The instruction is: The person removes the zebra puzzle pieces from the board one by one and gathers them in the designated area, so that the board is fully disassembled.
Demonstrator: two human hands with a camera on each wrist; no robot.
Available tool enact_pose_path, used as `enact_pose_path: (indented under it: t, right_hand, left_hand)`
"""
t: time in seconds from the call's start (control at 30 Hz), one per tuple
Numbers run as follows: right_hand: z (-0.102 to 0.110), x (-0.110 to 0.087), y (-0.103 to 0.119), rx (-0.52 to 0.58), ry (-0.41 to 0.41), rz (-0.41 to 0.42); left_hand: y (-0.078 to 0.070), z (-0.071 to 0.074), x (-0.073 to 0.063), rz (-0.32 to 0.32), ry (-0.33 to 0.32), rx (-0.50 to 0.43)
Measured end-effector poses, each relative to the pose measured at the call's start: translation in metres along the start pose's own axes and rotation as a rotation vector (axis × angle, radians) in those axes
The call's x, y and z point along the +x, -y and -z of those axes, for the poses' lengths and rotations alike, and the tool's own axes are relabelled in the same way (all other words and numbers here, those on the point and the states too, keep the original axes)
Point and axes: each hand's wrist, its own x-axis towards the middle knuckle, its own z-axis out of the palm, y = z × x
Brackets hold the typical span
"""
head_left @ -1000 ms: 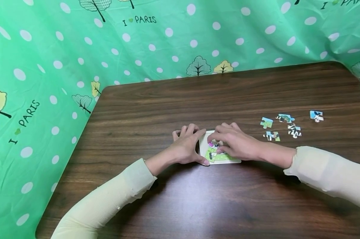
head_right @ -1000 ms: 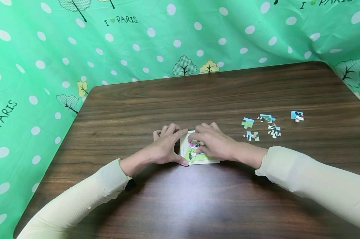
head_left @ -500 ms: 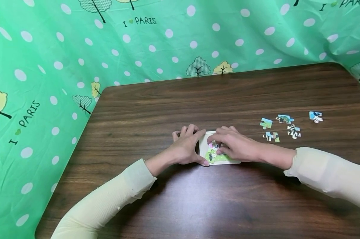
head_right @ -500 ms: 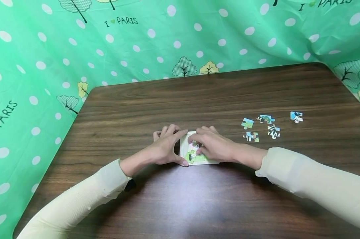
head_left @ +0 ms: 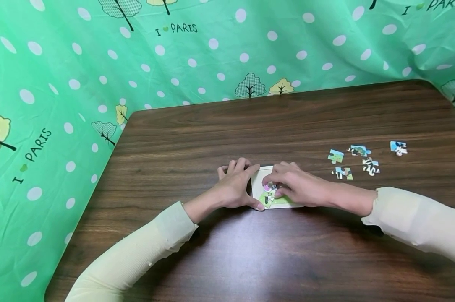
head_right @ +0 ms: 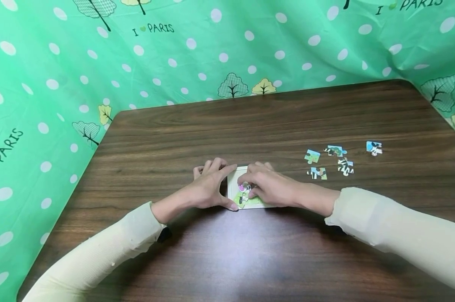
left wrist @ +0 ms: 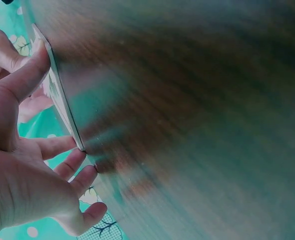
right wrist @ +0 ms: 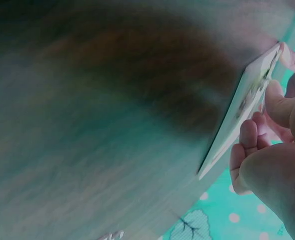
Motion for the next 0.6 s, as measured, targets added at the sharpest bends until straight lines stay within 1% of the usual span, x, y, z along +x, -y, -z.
enact_pose_path:
  t: [0.1,0.17,0.27,0.33,0.4,0.5,0.6]
  right_hand:
    - [0.006,-0.003,-0.004,-0.022,-0.021,-0.005]
    - [0.012,-0.007,-0.007,-0.018,-0.034,-0.017]
    - [0.023,-0.017,-0.015,-0.001,-0.063,-0.062]
    - [0.031,-0.027,-0.021,0.006,-0.091,-0.101]
    - [0.039,-0.037,-0.029,-0.009,-0.131,-0.133]
    - [0.052,-0.057,-0.043,-0.069,-0.196,-0.16]
    - [0.067,-0.078,-0.059,-0.116,-0.258,-0.224]
  left_hand:
    - [0.0,0.0,0.0,0.004,0.004,-0.005]
    - [0.0,0.0,-0.001,0.007,0.006,-0.012]
    - [0.0,-0.001,-0.001,0.009,0.005,-0.016]
    - [0.0,-0.001,-0.001,0.009,0.004,-0.016]
    - [0.0,-0.001,-0.001,0.01,0.0,-0.014]
    - [0.0,-0.002,-0.002,0.012,-0.003,-0.015]
    - [0.0,-0.002,-0.002,0.012,-0.005,-0.018]
